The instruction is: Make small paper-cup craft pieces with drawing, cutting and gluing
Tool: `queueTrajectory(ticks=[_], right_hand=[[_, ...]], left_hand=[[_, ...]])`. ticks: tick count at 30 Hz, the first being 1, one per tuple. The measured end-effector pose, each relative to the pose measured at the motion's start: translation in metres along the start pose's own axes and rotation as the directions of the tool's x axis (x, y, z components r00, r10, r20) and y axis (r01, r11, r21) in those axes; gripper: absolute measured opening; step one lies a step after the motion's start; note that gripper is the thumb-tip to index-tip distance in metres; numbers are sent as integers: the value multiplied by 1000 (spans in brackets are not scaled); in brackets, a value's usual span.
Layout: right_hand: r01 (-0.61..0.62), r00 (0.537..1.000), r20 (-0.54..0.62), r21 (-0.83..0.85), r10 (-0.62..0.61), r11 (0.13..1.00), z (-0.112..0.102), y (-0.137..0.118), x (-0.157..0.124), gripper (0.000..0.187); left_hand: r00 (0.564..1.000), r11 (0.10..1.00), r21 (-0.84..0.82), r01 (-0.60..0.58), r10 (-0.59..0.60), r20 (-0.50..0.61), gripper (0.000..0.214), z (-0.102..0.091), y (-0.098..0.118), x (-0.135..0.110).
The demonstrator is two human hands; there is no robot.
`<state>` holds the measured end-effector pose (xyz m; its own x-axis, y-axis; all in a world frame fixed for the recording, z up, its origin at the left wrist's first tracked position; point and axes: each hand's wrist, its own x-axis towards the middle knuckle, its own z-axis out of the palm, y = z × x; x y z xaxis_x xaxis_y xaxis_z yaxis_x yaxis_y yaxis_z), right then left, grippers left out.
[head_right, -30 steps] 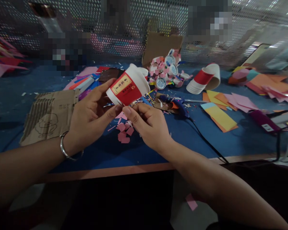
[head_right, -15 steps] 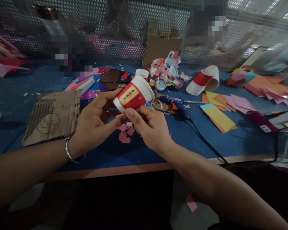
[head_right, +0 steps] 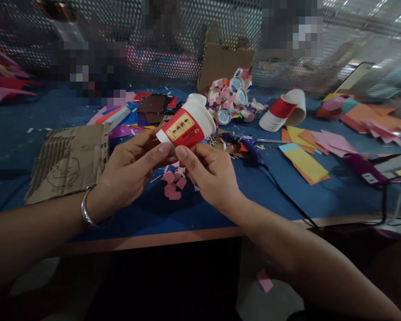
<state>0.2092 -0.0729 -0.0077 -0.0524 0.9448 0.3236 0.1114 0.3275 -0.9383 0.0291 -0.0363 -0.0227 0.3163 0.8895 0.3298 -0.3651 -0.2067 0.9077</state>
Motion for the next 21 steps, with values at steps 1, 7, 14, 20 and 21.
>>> queueTrajectory(ticks=[1,7,14,20,21], right_hand=[[-1,1000,1,-4,1,1000,0,0,0,56],[47,999,9,-26,-47,999,2,-5,-2,59],[34,999,22,-15,-33,999,1,-2,-1,57],[1,1000,25,-25,-1,1000,1,3,-2,56],[4,1000,24,-30,-3,1000,1,3,-2,56]], left_hand=[[1000,999,24,-22,22,0,47,0,0,0],[990,961,240,-140,140,16,47,-2,9,-3],[973,897,381,-223,226,39,59,-9,10,1],[969,863,443,-243,240,64,54,-10,9,0],[968,857,455,-242,241,61,53,-10,9,0]])
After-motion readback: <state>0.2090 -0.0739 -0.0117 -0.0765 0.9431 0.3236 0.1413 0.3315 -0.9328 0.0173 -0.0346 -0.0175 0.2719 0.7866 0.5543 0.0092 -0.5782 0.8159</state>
